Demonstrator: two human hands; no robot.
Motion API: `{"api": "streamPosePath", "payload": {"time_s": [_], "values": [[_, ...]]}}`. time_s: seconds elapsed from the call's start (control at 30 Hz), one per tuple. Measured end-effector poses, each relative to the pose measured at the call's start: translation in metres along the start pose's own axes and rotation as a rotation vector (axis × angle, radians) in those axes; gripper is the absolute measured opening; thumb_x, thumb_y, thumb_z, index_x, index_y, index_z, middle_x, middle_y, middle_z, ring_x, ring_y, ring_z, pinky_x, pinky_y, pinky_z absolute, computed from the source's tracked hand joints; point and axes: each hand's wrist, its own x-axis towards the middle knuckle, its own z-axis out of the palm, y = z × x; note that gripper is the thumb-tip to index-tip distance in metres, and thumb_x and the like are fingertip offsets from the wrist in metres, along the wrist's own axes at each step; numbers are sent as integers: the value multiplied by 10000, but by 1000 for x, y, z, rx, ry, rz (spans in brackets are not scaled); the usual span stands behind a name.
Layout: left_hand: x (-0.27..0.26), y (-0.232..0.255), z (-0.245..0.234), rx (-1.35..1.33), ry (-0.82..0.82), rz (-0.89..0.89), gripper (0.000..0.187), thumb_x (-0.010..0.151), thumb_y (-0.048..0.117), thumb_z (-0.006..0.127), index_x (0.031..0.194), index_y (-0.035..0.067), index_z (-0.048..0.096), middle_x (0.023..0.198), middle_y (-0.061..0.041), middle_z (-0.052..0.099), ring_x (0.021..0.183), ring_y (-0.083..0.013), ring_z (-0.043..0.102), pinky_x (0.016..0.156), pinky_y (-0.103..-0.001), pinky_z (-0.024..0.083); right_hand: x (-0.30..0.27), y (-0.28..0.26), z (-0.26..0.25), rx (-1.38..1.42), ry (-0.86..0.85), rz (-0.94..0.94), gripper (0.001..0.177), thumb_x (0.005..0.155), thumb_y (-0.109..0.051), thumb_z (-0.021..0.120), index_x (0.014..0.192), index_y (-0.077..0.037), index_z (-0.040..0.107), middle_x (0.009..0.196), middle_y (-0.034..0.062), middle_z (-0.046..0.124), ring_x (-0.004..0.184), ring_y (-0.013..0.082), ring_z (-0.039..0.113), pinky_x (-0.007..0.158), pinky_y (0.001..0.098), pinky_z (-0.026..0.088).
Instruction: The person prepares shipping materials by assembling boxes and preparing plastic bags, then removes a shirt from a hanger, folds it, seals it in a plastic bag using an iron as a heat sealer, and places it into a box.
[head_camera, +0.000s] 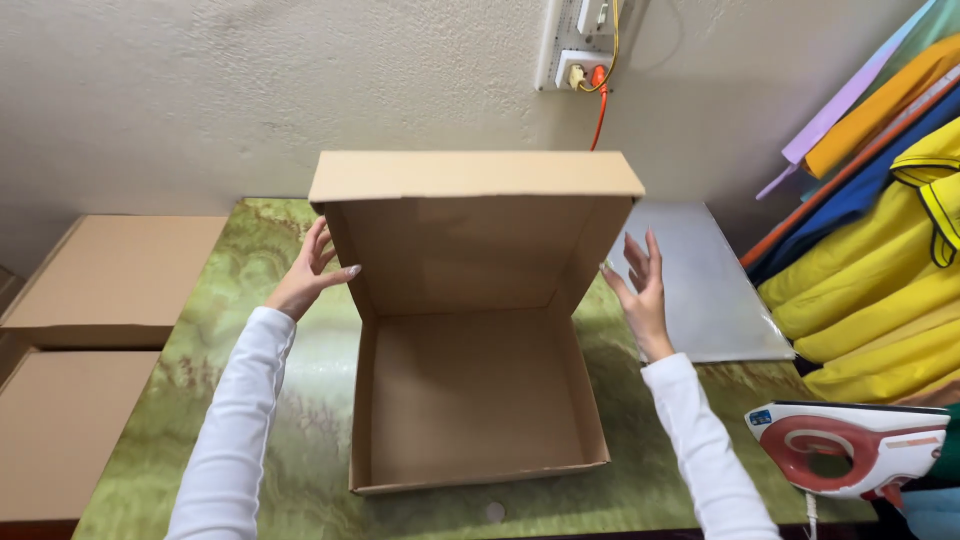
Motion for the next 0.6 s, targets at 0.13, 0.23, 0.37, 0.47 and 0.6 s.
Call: {"api": "streamPosePath", "payload": {"time_s": [0.13, 0.23, 0.37, 0.47, 0.6], "values": [[-5, -1, 14, 228, 45, 35, 1002, 542, 75, 794, 1371, 99, 231, 1365, -106, 322, 1270, -320, 260, 1058, -455, 157, 5, -20, 2, 105, -52, -17, 827, 759, -103, 673, 1378, -92, 125, 1344, 158, 336, 1256, 368, 279, 1009, 546, 185], [-4, -12, 27, 327, 91, 96, 970, 518, 149, 826, 1336, 58, 314, 1321, -156, 377, 1245, -328, 313, 1060, -453, 195, -4, -42, 0, 163, -42, 6, 783, 754, -86, 669, 1374, -160, 196, 1341, 106, 360, 1246, 316, 317, 1022, 473, 246], [-27, -4, 32, 316, 243, 421, 992, 524, 72, 797, 1346, 41, 242, 1295, -242, 339, 1254, -361, 274, 1061, -462, 149, -23, -46, -15, 52, -21, -133, 716, 723, 66, 552, 1347, -123, 258, 1316, 191, 381, 1240, 343, 323, 979, 466, 337], [-74, 28, 54, 178, 163, 446, 870, 582, -103, 583, 1360, 129, 270, 1337, -151, 381, 1276, -288, 278, 1023, -424, 228, -46, -48, -23, 98, -59, -148, 733, 717, 88, 514, 1365, -140, 260, 1324, 140, 399, 1241, 281, 341, 954, 426, 350], [-124, 43, 67, 102, 212, 385, 779, 612, -111, 444, 1339, 130, 302, 1340, -165, 361, 1271, -299, 272, 1009, -424, 267, -80, -46, -34, 73, -89, -125, 666, 708, 50, 522, 1328, -90, 322, 1324, 138, 402, 1242, 272, 351, 956, 408, 363]]}}
